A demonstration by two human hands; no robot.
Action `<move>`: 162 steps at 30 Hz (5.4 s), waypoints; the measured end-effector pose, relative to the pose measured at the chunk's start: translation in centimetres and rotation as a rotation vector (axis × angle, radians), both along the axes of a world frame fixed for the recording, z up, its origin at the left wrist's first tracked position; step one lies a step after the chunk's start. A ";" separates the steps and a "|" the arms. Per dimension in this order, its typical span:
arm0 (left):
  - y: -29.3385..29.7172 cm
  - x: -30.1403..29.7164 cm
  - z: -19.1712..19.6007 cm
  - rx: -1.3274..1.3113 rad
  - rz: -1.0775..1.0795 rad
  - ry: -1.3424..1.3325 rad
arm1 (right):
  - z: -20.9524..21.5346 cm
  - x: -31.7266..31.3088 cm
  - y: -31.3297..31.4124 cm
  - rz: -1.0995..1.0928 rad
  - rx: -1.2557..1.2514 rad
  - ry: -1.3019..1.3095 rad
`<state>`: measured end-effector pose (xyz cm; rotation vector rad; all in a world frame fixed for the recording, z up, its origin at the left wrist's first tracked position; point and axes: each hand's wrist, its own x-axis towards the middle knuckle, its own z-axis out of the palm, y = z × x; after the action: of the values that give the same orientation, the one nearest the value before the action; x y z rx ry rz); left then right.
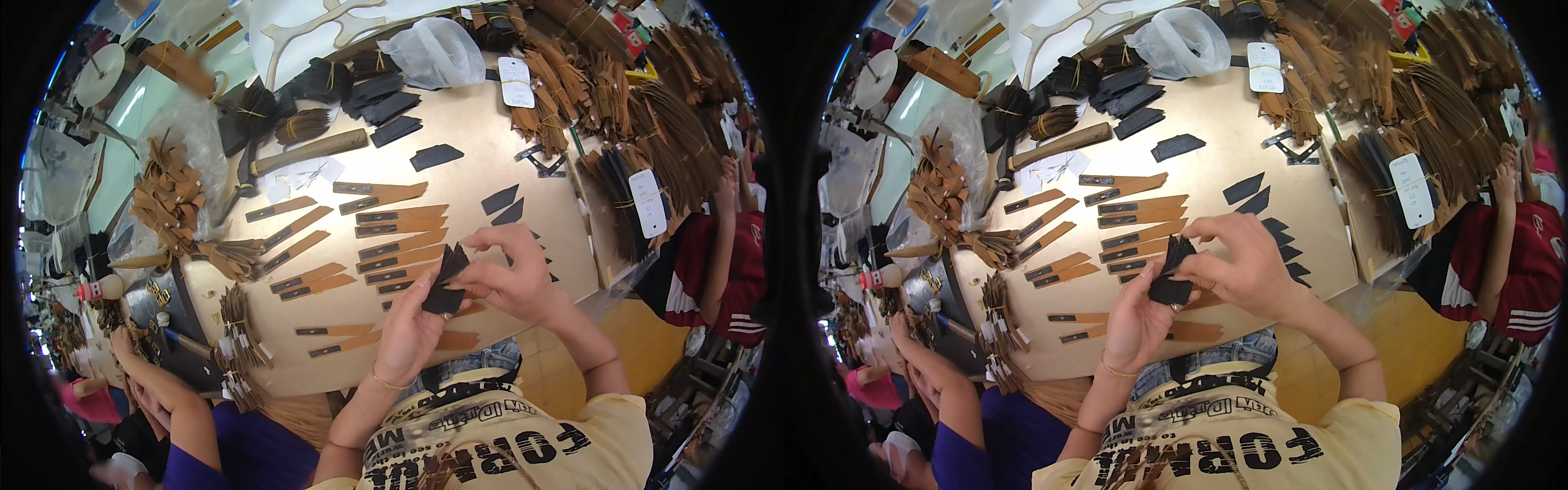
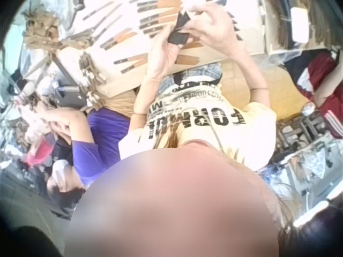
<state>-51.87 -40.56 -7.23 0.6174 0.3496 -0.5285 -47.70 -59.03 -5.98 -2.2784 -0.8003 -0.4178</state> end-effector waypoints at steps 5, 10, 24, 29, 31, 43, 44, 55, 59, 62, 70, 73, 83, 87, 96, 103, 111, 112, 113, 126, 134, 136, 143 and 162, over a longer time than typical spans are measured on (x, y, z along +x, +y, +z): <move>0.2 0.3 -0.2 0.014 -0.035 0.017 | 0.5 1.2 -2.4 0.049 0.168 0.157; 1.8 0.6 -0.3 0.161 0.008 -0.065 | -0.6 8.0 -6.4 -0.210 0.193 0.447; 3.7 0.5 -0.4 0.199 0.095 -0.074 | -4.7 7.5 -5.3 -0.609 -0.161 0.407; 4.4 0.3 0.0 0.200 0.117 -0.086 | -3.8 9.0 -4.4 -0.481 -0.256 0.154; 4.7 0.1 0.0 0.194 0.134 -0.069 | -4.0 10.9 -3.3 -0.295 -0.247 0.136; 7.5 -1.4 -1.0 0.253 0.221 -0.073 | -3.6 15.5 0.1 -0.181 -0.321 0.616; 7.7 -1.4 -1.0 0.258 0.219 -0.075 | -3.7 15.5 0.3 -0.190 -0.309 0.599; 8.7 -1.1 -0.6 0.241 0.238 -0.123 | -2.5 19.5 2.3 0.121 -0.113 0.455; 8.0 -1.2 -0.2 0.204 0.225 -0.097 | -3.1 22.0 3.6 0.123 -0.293 0.311; 7.0 -0.9 0.3 0.186 0.197 -0.107 | -3.2 20.9 3.7 0.038 -0.244 0.052; 4.0 1.5 1.2 0.168 0.049 -0.161 | 1.2 6.9 2.1 0.137 0.189 0.420; 3.3 1.8 1.5 0.128 0.023 -0.167 | 1.7 4.0 2.5 0.105 0.100 0.300; 2.6 0.4 0.9 0.233 -0.035 -0.051 | -0.5 1.0 2.1 0.148 -0.107 -0.019; 2.8 0.0 0.0 0.286 -0.125 -0.053 | -0.6 0.5 1.7 0.197 -0.185 0.147; 3.7 0.0 -0.2 0.298 0.038 -0.074 | 1.7 3.1 -0.3 0.178 0.016 0.318; 5.8 0.4 -0.2 0.334 0.174 -0.116 | -2.7 13.7 -5.4 -0.158 0.054 0.553; 4.9 0.0 -0.4 0.264 0.145 -0.089 | -5.8 13.3 -7.0 -0.208 -0.162 0.408; 4.6 0.1 -0.3 0.266 0.127 -0.091 | -5.7 13.2 -6.9 -0.210 -0.155 0.361; 4.4 0.3 -0.1 0.261 0.113 -0.110 | -5.6 13.0 -6.7 -0.226 -0.162 0.350; 2.3 1.1 1.1 0.258 -0.080 -0.192 | 2.2 4.0 0.7 0.299 -0.171 0.171; 2.2 0.7 0.3 0.252 -0.008 -0.139 | 2.5 4.6 -0.1 0.322 -0.099 0.262; 2.8 1.0 0.1 0.253 0.048 -0.150 | 2.5 6.2 -1.6 0.214 -0.004 0.292; 5.3 1.0 0.3 0.355 0.117 -0.176 | -3.2 17.9 -5.7 -0.087 -0.020 0.565; 3.2 1.4 1.4 0.339 0.060 -0.165 | -2.5 14.1 -3.9 -0.129 -0.161 0.059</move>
<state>-50.46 -37.32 -5.81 0.9696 0.3018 -0.3594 -33.62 -62.90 -8.47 -2.4897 -0.6808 -0.3532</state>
